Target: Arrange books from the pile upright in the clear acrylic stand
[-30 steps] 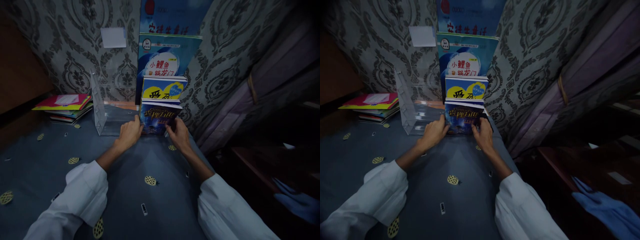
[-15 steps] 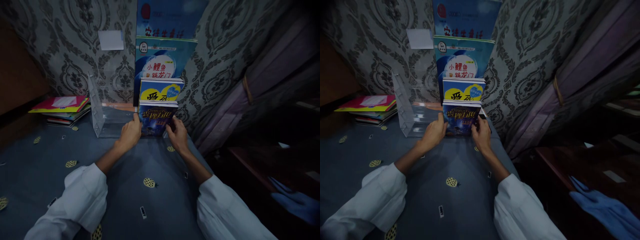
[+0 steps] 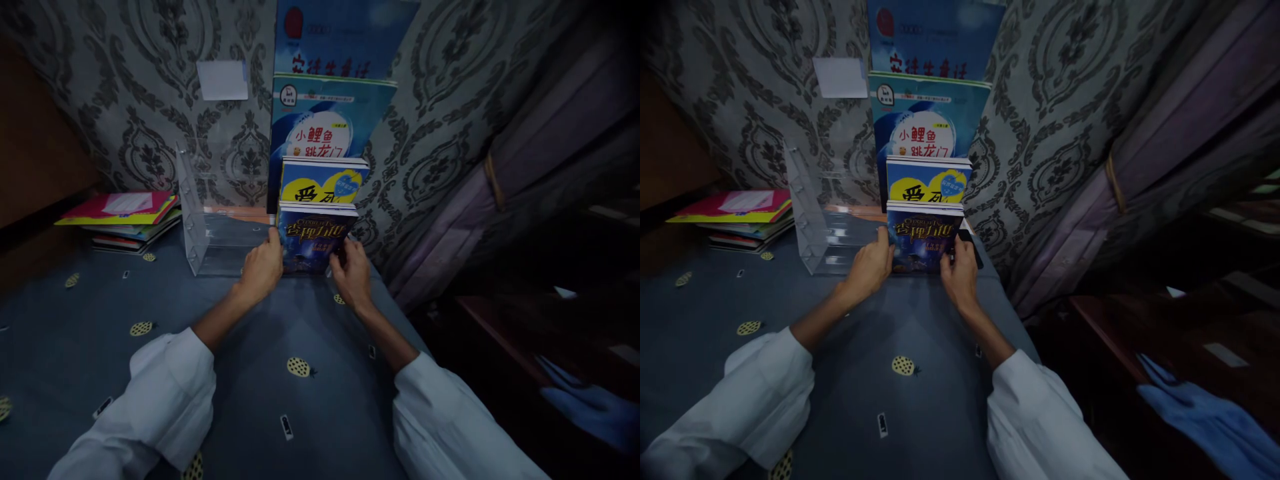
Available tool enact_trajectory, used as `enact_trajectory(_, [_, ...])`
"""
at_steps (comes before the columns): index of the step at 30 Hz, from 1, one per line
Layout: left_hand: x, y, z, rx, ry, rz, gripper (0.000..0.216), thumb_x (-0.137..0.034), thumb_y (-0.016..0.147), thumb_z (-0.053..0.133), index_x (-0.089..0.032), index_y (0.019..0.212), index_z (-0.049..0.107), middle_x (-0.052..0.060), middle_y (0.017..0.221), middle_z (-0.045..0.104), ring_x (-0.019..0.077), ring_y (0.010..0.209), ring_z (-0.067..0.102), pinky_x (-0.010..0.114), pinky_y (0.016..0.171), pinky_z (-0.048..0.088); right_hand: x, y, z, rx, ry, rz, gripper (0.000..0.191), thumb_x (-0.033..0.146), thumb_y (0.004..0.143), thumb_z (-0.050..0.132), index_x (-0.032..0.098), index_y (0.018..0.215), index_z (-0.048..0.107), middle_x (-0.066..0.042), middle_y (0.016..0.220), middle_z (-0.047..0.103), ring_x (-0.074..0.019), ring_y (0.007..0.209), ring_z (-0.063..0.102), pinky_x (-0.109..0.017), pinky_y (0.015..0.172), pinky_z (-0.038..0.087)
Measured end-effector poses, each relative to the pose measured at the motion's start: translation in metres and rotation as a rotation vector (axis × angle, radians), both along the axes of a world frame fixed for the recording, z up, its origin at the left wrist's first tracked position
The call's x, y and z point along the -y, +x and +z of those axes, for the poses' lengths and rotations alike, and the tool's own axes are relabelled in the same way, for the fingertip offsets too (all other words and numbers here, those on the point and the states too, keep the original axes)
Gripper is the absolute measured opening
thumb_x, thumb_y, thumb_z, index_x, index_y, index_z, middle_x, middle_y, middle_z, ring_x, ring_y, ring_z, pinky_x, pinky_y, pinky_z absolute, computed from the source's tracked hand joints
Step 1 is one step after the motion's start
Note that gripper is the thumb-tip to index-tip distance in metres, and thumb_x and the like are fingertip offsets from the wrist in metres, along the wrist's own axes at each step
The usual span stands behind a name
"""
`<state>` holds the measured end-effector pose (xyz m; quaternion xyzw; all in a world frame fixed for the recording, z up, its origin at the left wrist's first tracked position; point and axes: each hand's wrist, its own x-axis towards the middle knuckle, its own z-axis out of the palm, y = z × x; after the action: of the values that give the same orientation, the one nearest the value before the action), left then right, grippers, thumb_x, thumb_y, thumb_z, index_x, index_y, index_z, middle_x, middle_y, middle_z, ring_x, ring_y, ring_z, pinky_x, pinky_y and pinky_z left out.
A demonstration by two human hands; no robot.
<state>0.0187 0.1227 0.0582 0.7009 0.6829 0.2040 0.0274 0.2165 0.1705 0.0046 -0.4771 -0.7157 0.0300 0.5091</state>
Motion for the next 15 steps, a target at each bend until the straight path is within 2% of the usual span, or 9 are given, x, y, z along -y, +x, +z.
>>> enact_trajectory(5, [0.002,-0.004,0.000,0.068,0.030,-0.039,0.050,-0.020,0.101,0.040,-0.011,0.149,0.027,0.016,0.103,0.074,0.0280,0.090,0.074,0.041,0.084,0.055,-0.003,0.003,0.002,-0.013,-0.004,-0.007,0.041,0.029,0.088,0.052,0.018,0.126,0.060,-0.011,0.099,0.059,-0.0289,0.090,0.059,-0.052,0.085,0.054])
enact_trajectory(8, [0.000,-0.006,0.000,0.134,0.077,-0.076,0.062,-0.019,0.100,0.040,-0.011,0.156,0.015,0.017,0.111,0.072,0.0279,0.093,0.073,0.043,0.086,0.055,-0.007,-0.001,0.004,-0.054,0.041,0.006,0.053,0.033,0.089,0.054,0.020,0.140,0.050,-0.016,0.123,0.060,-0.0328,0.114,0.058,-0.059,0.101,0.049])
enact_trajectory(11, [-0.003,-0.008,-0.004,0.180,0.115,-0.133,0.068,-0.015,0.099,0.040,-0.012,0.159,0.010,0.021,0.120,0.068,0.0288,0.101,0.072,0.045,0.090,0.054,-0.011,-0.010,0.005,-0.122,0.047,0.018,0.063,0.033,0.090,0.053,0.019,0.150,0.039,-0.017,0.142,0.054,-0.0332,0.134,0.049,-0.060,0.113,0.041])
enact_trajectory(15, [-0.007,-0.010,-0.011,0.195,0.140,-0.163,0.074,-0.012,0.096,0.042,-0.011,0.160,0.005,0.022,0.125,0.066,0.0273,0.106,0.070,0.044,0.094,0.052,-0.015,-0.022,0.000,-0.195,0.039,0.001,0.065,0.029,0.090,0.051,0.022,0.152,0.035,-0.016,0.146,0.052,-0.0323,0.138,0.048,-0.060,0.113,0.042])
